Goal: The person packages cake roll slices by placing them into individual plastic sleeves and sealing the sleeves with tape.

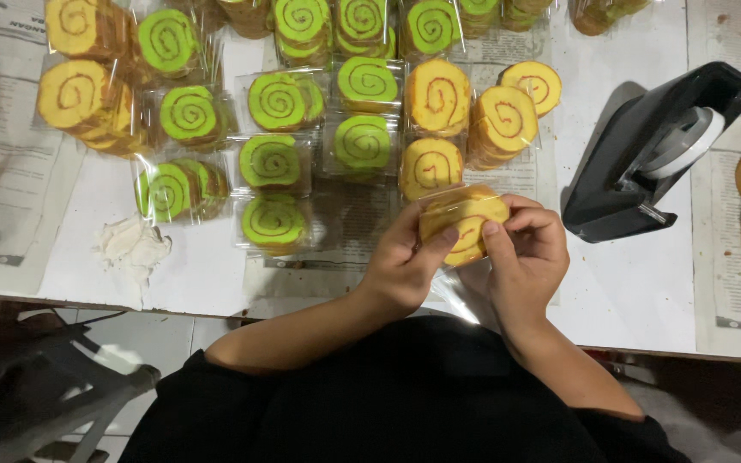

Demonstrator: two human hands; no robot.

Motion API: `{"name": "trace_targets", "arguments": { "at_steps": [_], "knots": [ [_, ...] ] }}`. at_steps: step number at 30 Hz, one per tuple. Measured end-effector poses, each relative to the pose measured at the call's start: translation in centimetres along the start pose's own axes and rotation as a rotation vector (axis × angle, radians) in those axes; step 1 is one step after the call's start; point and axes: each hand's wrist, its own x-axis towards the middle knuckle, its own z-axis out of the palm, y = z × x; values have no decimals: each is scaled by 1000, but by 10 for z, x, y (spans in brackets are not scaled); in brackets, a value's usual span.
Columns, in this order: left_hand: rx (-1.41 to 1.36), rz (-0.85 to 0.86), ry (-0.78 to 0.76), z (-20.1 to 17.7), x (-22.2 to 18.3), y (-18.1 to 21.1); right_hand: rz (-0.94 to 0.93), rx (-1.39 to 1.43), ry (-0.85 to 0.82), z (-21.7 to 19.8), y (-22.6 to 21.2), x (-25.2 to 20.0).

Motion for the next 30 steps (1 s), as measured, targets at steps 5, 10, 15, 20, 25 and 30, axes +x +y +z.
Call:
{"name": "trace_targets", "arguments": {
  "at_steps": [5,10,15,20,25,30],
  "knots": [
    [-3,-8,8,5,1,4,27,-1,25,-6,8,0],
    [-14,-34,11,8,3,10,46,-31,7,-17,6,1],
    [-130,-77,-16,4,3,2,-64,-162,-68,-34,-13,9],
    [-143,-109,-57,13,3,0,-47,-269,-179,-47,-16,23],
    [-215,-146,-73,20,5,10,101,-214,-204,-42,-24,31],
    [-218,-159,-152,5,5,-3,199,-162,-170,-38,-23,35]
  ]
}}
